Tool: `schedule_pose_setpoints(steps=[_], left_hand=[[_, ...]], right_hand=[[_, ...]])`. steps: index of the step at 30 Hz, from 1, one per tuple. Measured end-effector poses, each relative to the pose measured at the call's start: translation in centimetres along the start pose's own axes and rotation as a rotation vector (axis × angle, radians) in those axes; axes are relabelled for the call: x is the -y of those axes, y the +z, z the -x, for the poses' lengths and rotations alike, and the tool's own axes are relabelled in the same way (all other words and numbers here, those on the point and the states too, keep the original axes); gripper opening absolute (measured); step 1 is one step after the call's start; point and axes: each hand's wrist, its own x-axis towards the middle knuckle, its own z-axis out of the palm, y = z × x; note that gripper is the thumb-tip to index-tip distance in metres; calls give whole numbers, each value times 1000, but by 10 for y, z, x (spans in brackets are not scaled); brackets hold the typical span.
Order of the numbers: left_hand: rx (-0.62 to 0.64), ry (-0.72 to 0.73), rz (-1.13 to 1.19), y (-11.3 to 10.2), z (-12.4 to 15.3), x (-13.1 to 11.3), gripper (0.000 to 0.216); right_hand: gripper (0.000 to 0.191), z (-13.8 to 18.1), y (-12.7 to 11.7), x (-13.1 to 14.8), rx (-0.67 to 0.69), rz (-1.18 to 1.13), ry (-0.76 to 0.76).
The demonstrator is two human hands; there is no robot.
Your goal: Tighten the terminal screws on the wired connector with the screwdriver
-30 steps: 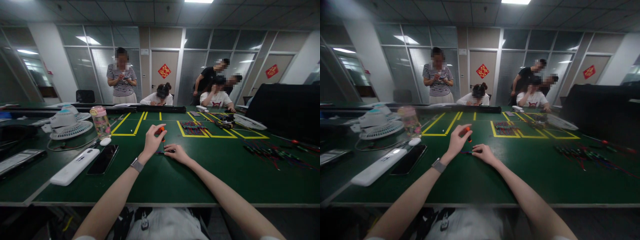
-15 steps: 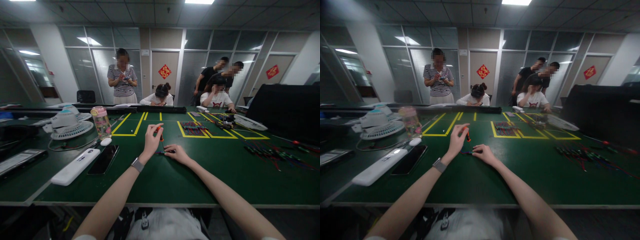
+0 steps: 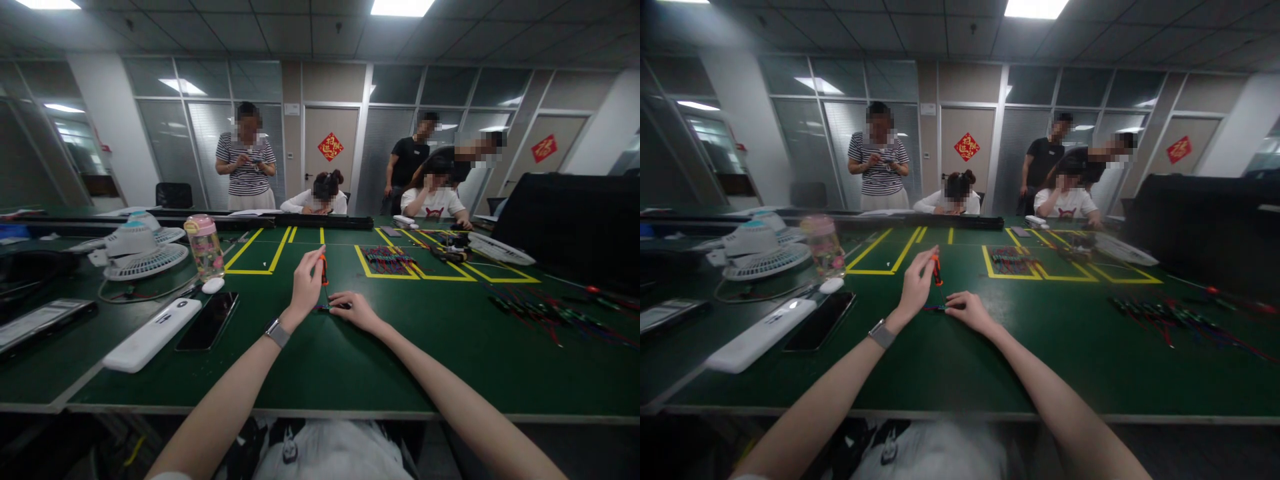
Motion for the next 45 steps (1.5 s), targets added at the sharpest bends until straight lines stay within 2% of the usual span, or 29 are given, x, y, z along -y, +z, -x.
schedule_pose_setpoints(steps=[7,12,18,24,30,35,41,45], left_hand=[[-26,-26,-65,-1,0,0,27],[59,-32,41,1,1,1,36],[9,-27,-27,1,1,2,30],[75,-47,93,3,0,5,36],[0,-41,1,2,1,5,28],[53,-31,51,2,0,5,35],[12,-32,12,2,1,5,28],[51,-56,47,2,1,5,35]], right_hand=[[21,1,-1,-1,8,-4,3],[21,0,0,-3,5,13,-11],[19,0,0,-1,-4,10,-5],[20,0,0,-1,6,14,-18],[20,0,0,-2,12,10,-7],[19,0,0,0,4,16,-12],[19,0,0,-2,5,16,-11],[20,-1,1,-5,4,15,-22]])
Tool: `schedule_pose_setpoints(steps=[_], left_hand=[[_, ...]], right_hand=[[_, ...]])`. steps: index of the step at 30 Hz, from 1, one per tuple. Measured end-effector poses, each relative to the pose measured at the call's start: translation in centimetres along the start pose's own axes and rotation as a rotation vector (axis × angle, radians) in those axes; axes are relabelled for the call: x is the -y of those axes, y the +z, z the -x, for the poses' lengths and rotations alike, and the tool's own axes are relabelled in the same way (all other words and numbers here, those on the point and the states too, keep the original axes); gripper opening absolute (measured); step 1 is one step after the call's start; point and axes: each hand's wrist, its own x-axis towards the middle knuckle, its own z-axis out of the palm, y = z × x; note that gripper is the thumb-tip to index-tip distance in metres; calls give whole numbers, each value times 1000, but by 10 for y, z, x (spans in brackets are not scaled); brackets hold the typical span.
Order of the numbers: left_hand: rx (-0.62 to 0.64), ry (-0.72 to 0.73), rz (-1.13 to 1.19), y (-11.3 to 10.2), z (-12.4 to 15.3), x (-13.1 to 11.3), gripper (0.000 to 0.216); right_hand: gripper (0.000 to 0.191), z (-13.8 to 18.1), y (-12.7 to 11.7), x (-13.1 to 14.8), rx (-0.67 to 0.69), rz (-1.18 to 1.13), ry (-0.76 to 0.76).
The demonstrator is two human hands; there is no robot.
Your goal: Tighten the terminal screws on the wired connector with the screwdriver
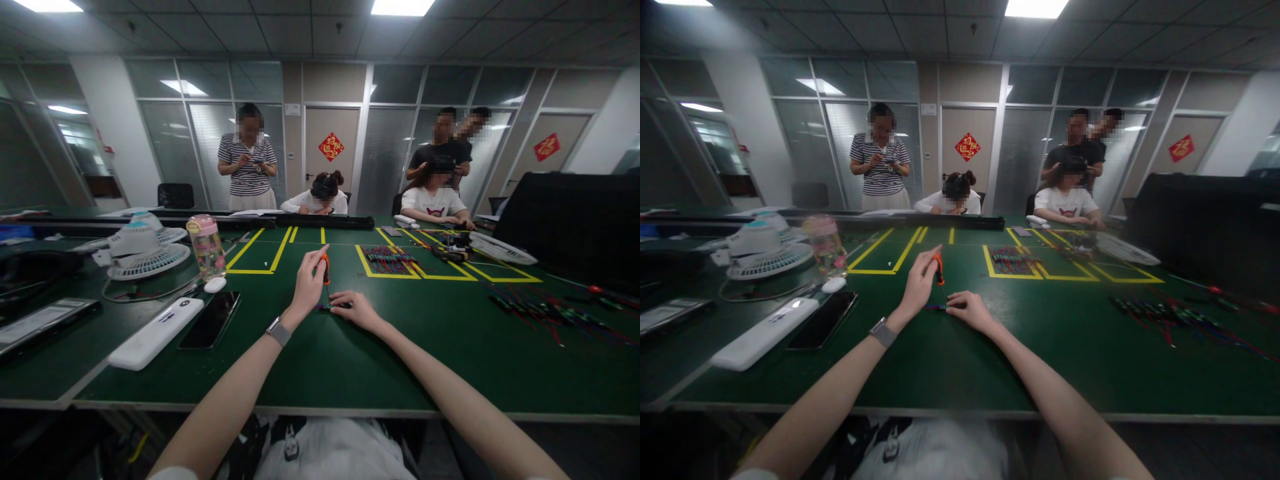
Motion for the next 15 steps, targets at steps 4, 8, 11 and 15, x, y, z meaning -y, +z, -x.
schedule_pose_setpoints(steps=[4,8,11,15], left_hand=[[9,13,46,1,0,1,35],[-31,36,-15,0,0,0,30],[-9,19,-18,1,1,-1,33],[47,13,24,3,2,0,37]], right_hand=[[21,0,0,0,5,-3,10],[21,0,-1,2,7,-9,20],[20,0,0,2,5,-9,18],[19,-1,0,2,1,0,13]])
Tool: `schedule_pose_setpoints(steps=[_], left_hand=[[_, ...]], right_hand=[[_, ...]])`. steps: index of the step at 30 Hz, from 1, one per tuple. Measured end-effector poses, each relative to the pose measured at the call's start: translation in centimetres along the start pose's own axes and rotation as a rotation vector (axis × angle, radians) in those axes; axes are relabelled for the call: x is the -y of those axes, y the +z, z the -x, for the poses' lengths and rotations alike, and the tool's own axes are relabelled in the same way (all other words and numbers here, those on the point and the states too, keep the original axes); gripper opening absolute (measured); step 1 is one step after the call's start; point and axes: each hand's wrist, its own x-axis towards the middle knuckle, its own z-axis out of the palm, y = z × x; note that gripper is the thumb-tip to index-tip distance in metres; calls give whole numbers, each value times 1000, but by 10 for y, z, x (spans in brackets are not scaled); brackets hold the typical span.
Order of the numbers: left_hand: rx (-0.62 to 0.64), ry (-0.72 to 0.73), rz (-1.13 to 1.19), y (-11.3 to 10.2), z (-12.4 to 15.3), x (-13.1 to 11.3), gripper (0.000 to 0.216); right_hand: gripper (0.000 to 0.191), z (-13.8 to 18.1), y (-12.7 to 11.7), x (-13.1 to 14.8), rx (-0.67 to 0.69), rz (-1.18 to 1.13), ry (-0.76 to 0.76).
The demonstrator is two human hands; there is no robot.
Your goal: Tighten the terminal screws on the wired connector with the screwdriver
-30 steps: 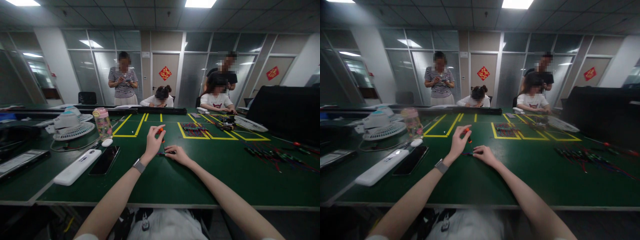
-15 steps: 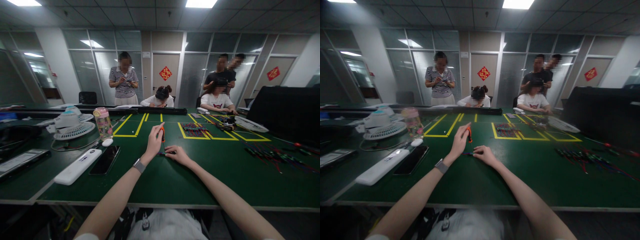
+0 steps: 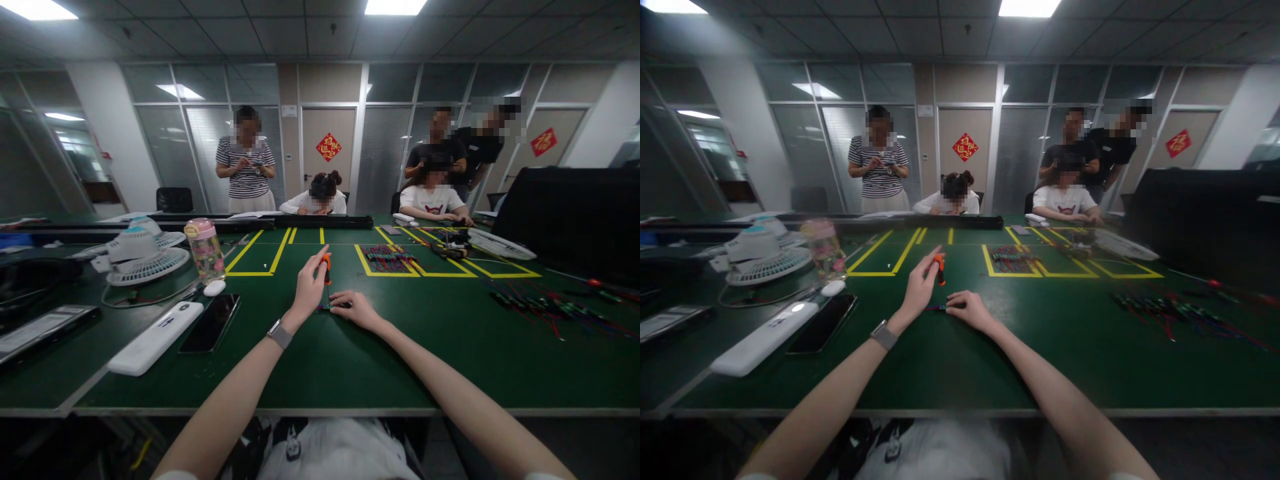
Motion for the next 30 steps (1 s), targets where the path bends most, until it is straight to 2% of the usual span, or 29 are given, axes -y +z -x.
schedule_pose_setpoints(steps=[5,11,18,24,30], left_hand=[[-55,28,-59,0,0,-2,29],[14,26,-3,0,-1,-4,35],[-60,26,-88,-3,-1,-5,29],[-9,43,-33,-1,-1,-4,34],[-71,25,-59,0,2,-4,29]], right_hand=[[19,0,-1,2,6,-13,2],[20,1,-2,3,7,-16,9],[20,1,-2,3,11,-16,6],[20,1,-1,1,3,4,0],[20,1,0,2,-1,15,2]])
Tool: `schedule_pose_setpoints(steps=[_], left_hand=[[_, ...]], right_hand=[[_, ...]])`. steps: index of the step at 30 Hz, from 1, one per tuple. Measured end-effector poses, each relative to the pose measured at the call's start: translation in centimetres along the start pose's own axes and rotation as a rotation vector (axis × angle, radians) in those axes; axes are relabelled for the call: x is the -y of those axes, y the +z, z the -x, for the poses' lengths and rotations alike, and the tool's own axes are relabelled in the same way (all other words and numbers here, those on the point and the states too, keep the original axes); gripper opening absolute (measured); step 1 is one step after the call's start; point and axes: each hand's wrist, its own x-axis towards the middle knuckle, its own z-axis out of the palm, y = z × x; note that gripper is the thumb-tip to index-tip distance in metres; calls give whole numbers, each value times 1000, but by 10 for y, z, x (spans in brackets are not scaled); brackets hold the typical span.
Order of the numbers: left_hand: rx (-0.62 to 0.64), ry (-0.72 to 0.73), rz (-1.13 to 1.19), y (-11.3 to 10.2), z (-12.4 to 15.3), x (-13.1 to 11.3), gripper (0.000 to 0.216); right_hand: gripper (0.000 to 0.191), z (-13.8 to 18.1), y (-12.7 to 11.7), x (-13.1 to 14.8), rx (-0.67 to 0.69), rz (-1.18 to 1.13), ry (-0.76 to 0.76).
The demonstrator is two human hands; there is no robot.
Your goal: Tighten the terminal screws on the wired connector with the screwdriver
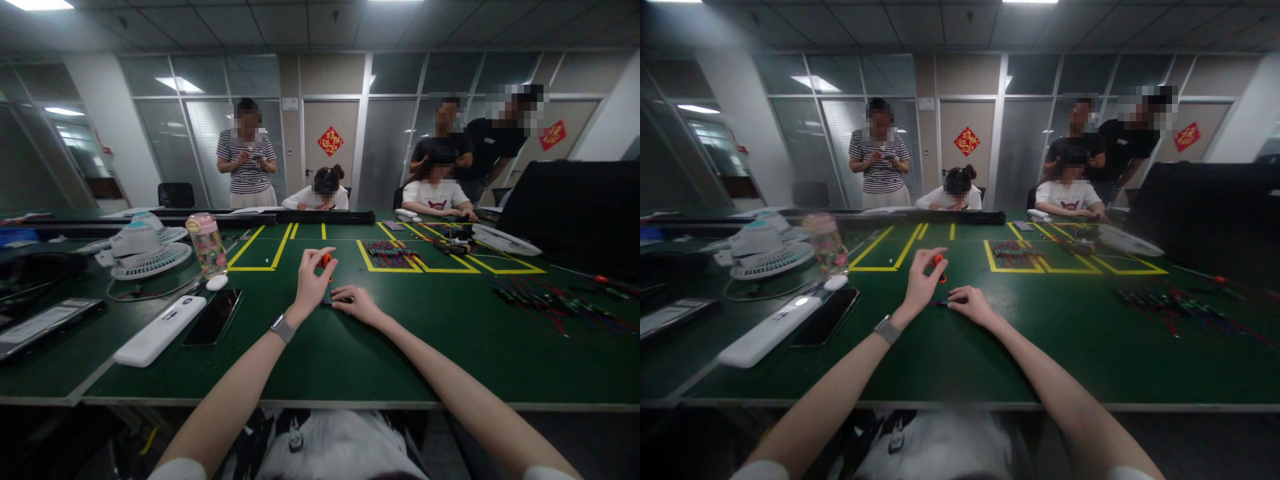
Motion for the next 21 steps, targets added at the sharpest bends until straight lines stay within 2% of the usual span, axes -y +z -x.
schedule_pose_setpoints(steps=[6,13,18,21], left_hand=[[48,12,54,0,0,-1,35],[-17,19,-19,-1,-1,-1,28],[70,35,56,-1,-1,-2,36],[76,29,69,0,0,-2,35]], right_hand=[[19,0,0,0,-9,-1,-4],[20,0,1,-1,-12,-11,-8],[19,0,1,-2,-11,-1,-22],[19,0,1,-1,-9,10,-25]])
